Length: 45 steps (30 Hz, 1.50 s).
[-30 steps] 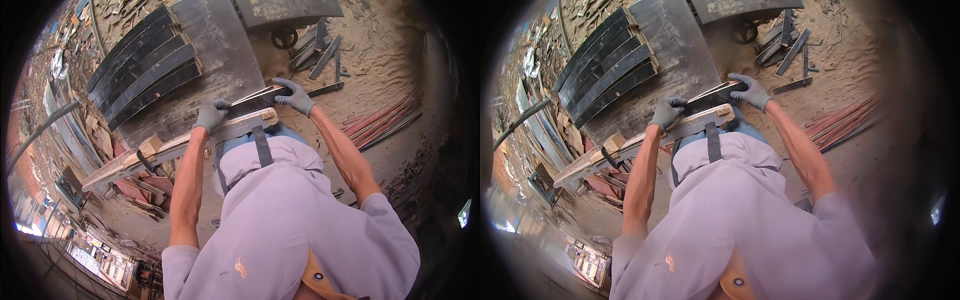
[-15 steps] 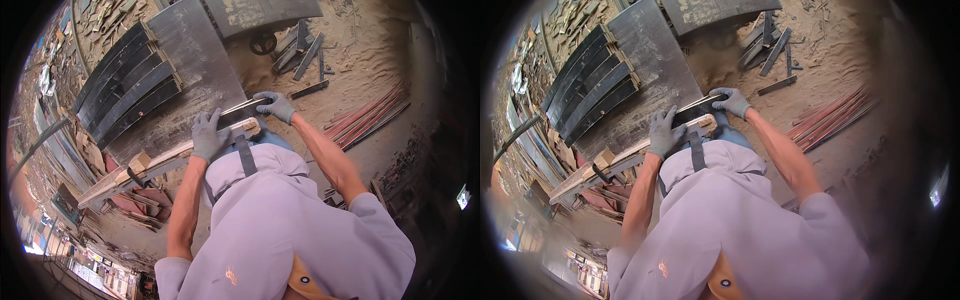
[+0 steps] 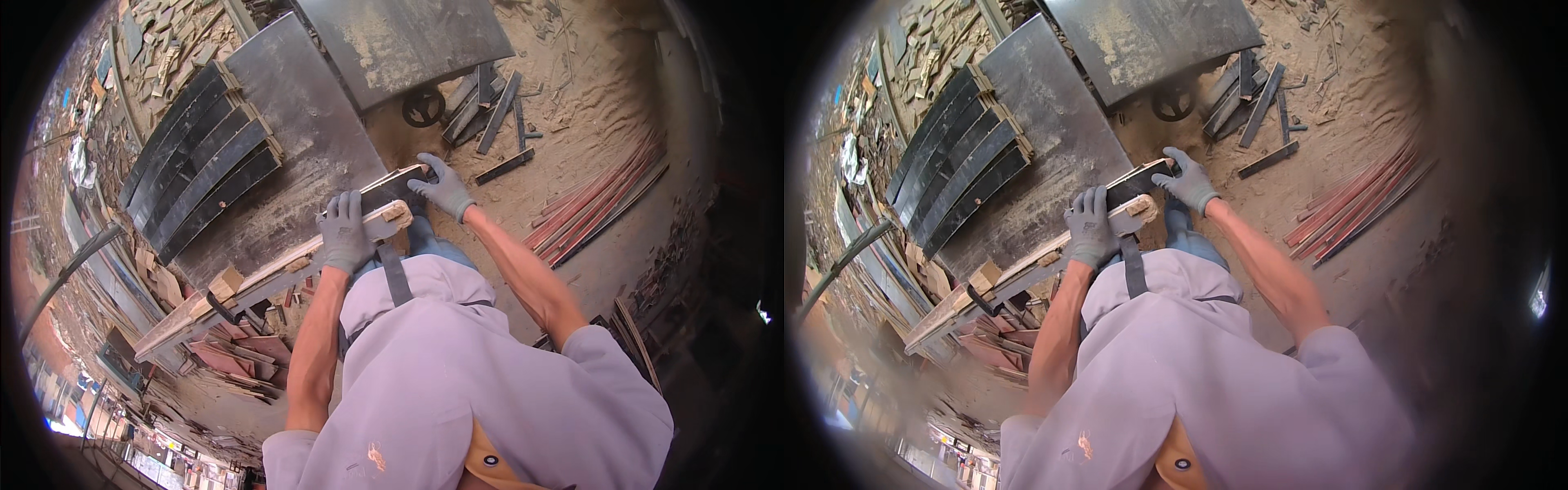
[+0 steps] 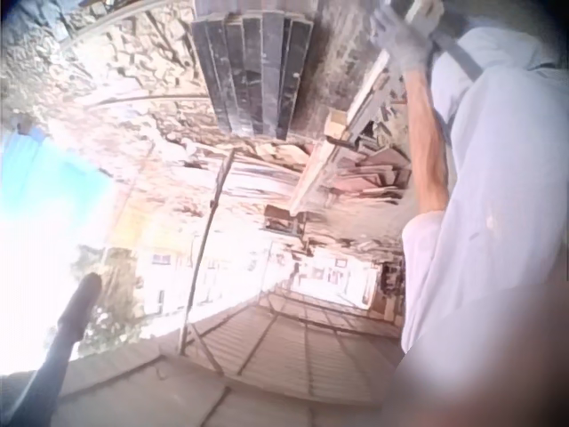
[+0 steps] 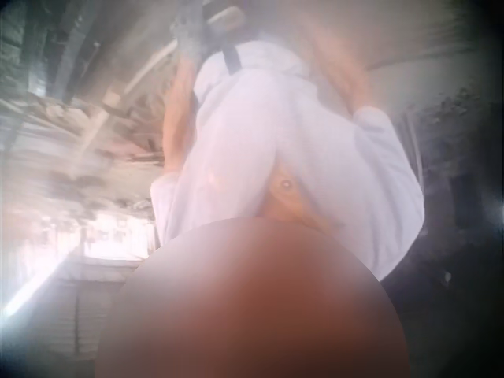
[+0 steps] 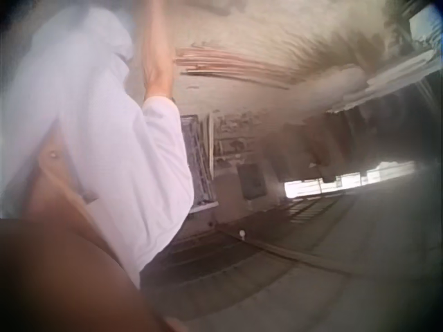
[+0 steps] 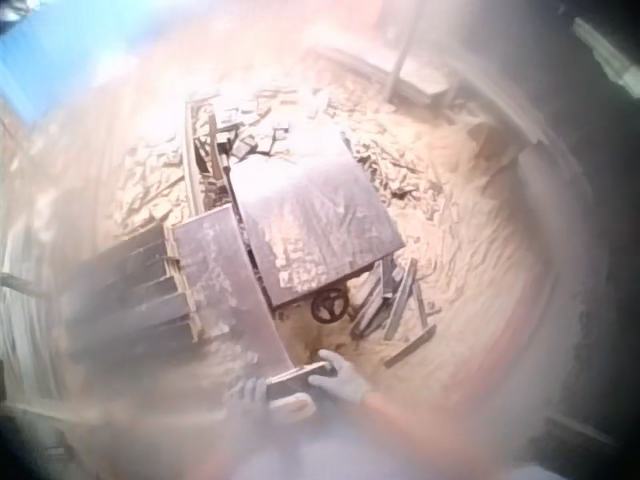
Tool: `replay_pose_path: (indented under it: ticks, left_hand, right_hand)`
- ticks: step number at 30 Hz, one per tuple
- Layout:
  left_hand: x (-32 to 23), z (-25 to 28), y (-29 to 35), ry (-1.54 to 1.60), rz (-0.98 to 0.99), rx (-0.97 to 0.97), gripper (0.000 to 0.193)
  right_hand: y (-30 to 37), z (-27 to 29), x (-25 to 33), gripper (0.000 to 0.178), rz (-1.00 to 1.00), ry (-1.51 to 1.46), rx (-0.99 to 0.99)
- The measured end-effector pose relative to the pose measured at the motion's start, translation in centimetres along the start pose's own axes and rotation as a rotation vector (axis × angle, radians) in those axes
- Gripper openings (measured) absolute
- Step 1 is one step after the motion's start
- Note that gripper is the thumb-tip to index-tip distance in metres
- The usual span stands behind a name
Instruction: The person selects long wooden planks from a pile and uses a table saw to cut them into shorter pieces. They handle the planks with gloved hands, feed them through the saw, and stack the cut pieces on the table.
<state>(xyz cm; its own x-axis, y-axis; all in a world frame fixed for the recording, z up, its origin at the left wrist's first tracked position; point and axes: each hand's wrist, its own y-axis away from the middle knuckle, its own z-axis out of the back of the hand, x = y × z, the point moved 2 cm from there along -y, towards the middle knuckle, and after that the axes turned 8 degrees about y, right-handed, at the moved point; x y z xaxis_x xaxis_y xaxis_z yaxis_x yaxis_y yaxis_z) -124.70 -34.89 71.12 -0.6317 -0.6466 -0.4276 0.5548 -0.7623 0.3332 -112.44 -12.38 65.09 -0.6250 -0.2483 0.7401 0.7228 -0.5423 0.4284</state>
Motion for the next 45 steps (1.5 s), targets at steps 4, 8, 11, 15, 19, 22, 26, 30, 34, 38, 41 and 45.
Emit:
replay_pose_path:
  ticks: [4,8,11,15,19,22,26,30,34,38,41,45]
  left_hand:
    - [0.2,-0.4,0.1,0.003,-0.008,-0.012,0.097]
    - [0.0,-0.2,0.2,-0.041,0.012,-0.033,0.097]
    - [0.4,-0.8,0.1,-0.008,-0.001,-0.037,0.105]
    - [0.7,-1.4,0.1,-0.08,-0.006,-0.057,0.11]
    - [0.5,-1.5,0.7,-0.107,0.045,-0.023,0.111]
    - [0.4,-1.0,-0.1,-0.11,0.049,-0.048,0.105]
    - [-0.3,-1.1,0.3,-0.113,0.049,-0.054,0.094]
    - [-0.4,-1.1,-0.1,-0.154,0.064,-0.047,0.092]
    - [1.2,-2.1,-0.2,-0.165,0.069,-0.081,0.106]
    - [-0.2,-1.6,0.1,-0.183,0.04,-0.101,0.095]
    - [0.1,-2.0,0.7,-0.189,0.037,-0.106,0.1]
    - [0.5,-2.2,1.0,-0.174,0.036,-0.108,0.108]
  right_hand:
    - [4.3,-1.3,-2.0,0.067,-0.324,-0.282,-0.188]
    - [7.2,-3.2,-2.4,0.053,-0.389,-0.411,-0.123]
    - [6.1,-2.1,-0.4,0.035,-0.127,-0.2,-0.366]
    - [3.6,-2.1,-0.5,0.019,-0.054,-0.163,-0.394]
    - [3.6,-1.8,-0.5,0.016,-0.055,-0.178,-0.316]
    - [2.5,-2.1,-1.0,0.016,-0.006,0.019,-0.336]
    - [2.2,-1.9,-1.1,0.019,-0.033,0.146,-0.309]
    - [3.0,-1.3,-2.0,0.022,-0.063,0.035,-0.233]
    - [7.6,-1.7,-6.1,0.02,0.005,-0.039,-0.313]
    - [15.3,-1.8,-12.3,0.02,-0.026,-0.071,-0.383]
    - [22.8,-2.0,-15.1,0.019,-0.185,-0.034,-0.323]
    - [30.3,-4.2,-21.7,0.019,-0.242,-0.043,-0.346]
